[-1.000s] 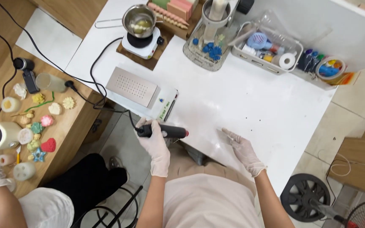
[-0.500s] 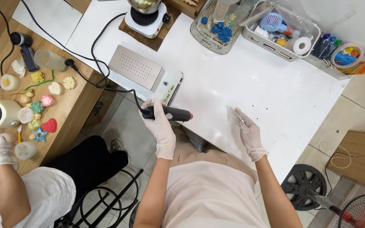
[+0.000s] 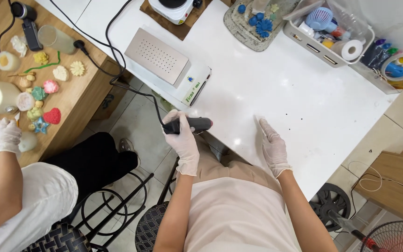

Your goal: Cleaning a white work surface in a candle studio using a heat gun and wipes to remove wax residue.

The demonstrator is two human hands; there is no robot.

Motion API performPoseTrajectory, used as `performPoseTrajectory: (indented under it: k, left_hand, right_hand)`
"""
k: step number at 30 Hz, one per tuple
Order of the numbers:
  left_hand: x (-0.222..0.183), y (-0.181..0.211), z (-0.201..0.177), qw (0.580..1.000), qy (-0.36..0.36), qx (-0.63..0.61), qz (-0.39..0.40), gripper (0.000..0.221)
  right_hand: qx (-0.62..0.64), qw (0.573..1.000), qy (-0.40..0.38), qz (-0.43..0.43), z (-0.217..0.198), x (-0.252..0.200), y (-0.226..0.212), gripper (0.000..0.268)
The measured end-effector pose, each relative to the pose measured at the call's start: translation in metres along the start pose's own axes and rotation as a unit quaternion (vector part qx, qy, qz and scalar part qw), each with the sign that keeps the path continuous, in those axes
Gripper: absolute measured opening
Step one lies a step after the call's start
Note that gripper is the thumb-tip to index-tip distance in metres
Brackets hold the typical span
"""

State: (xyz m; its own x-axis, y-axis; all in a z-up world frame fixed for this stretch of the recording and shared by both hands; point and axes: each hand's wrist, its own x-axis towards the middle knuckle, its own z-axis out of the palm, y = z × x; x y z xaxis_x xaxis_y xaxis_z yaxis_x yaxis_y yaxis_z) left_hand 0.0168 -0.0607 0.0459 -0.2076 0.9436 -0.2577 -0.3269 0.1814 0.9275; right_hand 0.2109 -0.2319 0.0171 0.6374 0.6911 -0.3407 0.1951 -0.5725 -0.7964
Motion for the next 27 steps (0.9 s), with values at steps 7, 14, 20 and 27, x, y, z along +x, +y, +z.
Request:
performPoseTrajectory:
  k: [7, 14, 20, 27]
  left_hand:
    - [-0.009, -0.012, -0.030, 0.985, -0.145, 0.010, 0.098, 0.026]
    - [0.003, -0.006, -0.018, 0.993, -0.116, -0.027, 0.025, 0.025]
    - [0.024, -0.007, 0.013, 0.988, -0.139, -0.051, 0.038, 0.023]
    - [0.048, -0.010, 0.044, 0.976, -0.183, -0.109, 0.035, 0.022]
  right_hand:
    - [-0.291, 0.942, -0.091, -0.141, 0.026, -0.001, 0.048, 0.057]
    - [-0.275, 0.942, -0.093, -0.171, 0.029, -0.004, 0.053, 0.062]
    - [-0.284, 0.942, -0.084, -0.157, 0.034, -0.003, 0.057, 0.062]
    - [-0.282, 0.949, -0.079, -0.120, 0.040, 0.000, 0.051, 0.062]
